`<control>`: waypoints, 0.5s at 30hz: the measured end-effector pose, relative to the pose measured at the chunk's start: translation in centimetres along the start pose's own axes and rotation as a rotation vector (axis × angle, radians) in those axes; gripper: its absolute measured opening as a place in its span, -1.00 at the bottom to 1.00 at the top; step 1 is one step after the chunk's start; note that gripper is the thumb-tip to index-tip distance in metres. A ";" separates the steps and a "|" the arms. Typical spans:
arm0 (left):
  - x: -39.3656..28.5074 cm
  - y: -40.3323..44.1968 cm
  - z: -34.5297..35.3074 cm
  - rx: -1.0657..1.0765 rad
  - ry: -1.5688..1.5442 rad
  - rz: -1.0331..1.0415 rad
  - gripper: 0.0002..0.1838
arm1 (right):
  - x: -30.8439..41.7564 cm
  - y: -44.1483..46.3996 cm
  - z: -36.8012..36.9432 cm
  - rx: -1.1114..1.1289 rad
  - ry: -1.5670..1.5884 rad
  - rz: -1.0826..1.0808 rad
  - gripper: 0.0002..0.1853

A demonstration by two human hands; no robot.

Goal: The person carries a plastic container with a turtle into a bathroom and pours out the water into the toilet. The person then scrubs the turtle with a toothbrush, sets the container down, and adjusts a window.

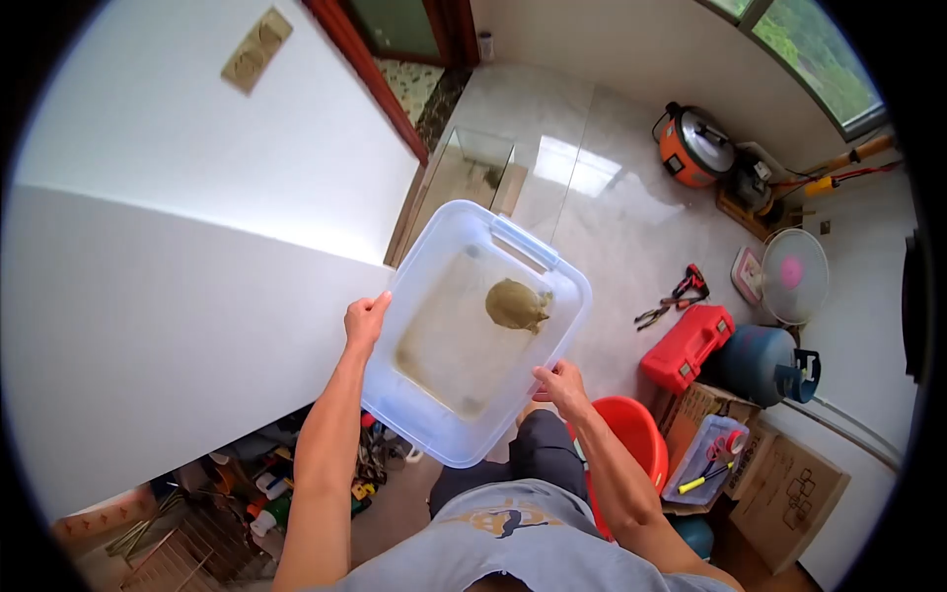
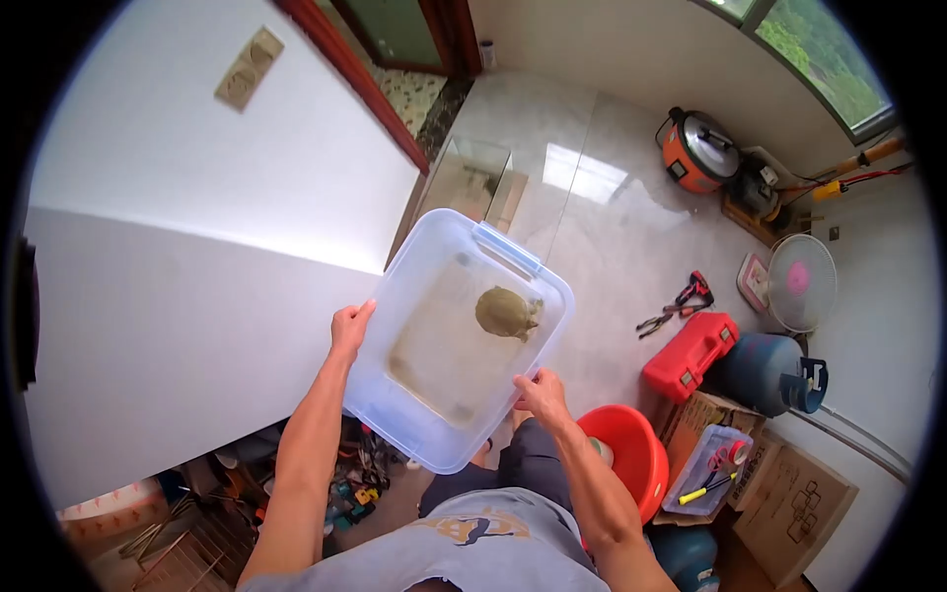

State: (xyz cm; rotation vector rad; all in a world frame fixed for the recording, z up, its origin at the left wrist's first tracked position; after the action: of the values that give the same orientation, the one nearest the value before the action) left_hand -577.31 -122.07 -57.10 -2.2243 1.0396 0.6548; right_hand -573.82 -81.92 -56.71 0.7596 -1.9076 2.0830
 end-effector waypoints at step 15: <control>-32.6 21.9 1.6 -0.069 0.072 0.248 -0.36 | 30.7 4.3 -12.2 0.095 0.187 -0.305 -0.67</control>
State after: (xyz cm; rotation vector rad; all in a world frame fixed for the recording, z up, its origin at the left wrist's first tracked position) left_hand -613.78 -115.78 -43.95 -2.2109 1.3636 0.7308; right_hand -604.57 -76.25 -45.18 0.7889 -1.5014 1.9867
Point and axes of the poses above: each hand's wrist, its own y-axis towards the middle knuckle, its own z-axis out of the palm, x = y × z, the point moved 1 cm from there along y, towards the middle knuckle, and after that the axes turned 7 degrees about z, right-handed, at the moved point
